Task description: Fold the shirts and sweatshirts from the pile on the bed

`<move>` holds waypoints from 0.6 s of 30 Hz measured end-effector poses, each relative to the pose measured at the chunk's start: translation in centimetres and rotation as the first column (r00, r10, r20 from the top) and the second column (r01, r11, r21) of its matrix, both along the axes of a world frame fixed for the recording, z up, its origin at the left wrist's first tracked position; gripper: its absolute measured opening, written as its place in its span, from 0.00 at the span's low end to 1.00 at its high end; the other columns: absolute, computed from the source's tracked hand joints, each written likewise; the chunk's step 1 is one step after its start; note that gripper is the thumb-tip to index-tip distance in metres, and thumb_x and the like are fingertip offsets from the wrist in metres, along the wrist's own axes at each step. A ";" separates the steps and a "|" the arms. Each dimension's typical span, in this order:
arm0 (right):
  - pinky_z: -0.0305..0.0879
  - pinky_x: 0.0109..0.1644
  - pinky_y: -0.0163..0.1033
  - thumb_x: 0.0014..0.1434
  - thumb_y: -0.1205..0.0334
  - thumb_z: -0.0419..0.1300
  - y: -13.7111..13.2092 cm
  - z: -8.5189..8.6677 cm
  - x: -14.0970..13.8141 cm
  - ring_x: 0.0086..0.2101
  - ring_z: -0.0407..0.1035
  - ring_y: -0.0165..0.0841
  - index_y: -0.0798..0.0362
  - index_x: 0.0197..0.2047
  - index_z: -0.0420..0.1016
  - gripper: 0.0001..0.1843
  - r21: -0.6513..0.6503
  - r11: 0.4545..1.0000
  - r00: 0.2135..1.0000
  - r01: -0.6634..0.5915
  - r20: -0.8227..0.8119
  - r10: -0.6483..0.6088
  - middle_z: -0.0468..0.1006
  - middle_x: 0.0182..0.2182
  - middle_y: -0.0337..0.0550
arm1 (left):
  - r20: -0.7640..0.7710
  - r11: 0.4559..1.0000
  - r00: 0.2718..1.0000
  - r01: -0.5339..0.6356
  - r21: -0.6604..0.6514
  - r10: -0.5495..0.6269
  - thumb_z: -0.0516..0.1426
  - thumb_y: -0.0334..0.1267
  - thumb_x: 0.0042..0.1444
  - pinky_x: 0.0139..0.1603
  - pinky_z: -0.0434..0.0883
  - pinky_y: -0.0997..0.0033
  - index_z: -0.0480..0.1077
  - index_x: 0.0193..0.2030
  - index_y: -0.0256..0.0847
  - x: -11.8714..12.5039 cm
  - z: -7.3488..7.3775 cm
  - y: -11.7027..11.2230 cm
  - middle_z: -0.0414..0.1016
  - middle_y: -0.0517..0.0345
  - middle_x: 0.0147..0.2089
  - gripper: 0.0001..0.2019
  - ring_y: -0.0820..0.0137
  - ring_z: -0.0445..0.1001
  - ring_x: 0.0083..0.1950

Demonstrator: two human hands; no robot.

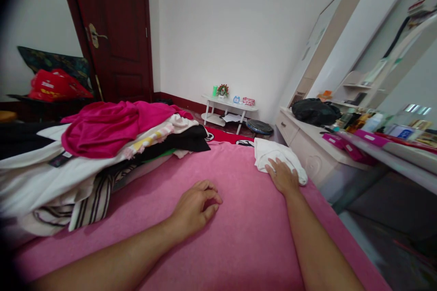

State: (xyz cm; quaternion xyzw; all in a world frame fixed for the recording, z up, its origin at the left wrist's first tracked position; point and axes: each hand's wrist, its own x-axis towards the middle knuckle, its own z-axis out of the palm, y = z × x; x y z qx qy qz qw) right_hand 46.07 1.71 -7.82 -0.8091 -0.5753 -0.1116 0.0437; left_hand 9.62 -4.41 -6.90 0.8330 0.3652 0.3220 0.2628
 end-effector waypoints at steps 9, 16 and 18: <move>0.36 0.63 0.66 0.62 0.38 0.33 -0.5 -1.4 -1.4 0.66 0.38 0.48 0.45 0.69 0.45 0.37 -0.072 0.971 0.971 0.227 -0.058 -0.231 0.42 0.69 0.53 | 0.005 1.000 1.000 -0.016 0.012 0.015 0.55 0.32 0.50 0.46 0.68 0.68 0.76 0.36 0.45 0.0 -0.1 0.3 0.73 0.58 0.41 0.09 0.66 0.69 0.45; 0.41 0.59 0.69 0.59 0.34 0.33 -3.5 -1.7 -5.3 0.65 0.37 0.56 0.47 0.70 0.44 0.42 -0.057 0.941 0.919 0.333 -0.206 -0.337 0.39 0.69 0.58 | -0.034 0.999 0.999 -0.011 0.050 0.013 0.55 0.33 0.50 0.46 0.68 0.70 0.76 0.36 0.44 -0.2 0.0 0.2 0.73 0.58 0.42 0.09 0.66 0.69 0.46; 0.40 0.58 0.70 0.59 0.34 0.32 -4.6 -1.4 -7.2 0.65 0.38 0.57 0.46 0.70 0.45 0.41 -0.068 0.934 0.907 0.351 -0.224 -0.357 0.41 0.68 0.58 | -0.058 0.998 0.998 -0.005 0.061 0.009 0.55 0.34 0.51 0.46 0.68 0.70 0.76 0.37 0.44 -0.3 0.0 0.2 0.73 0.58 0.42 0.10 0.66 0.69 0.46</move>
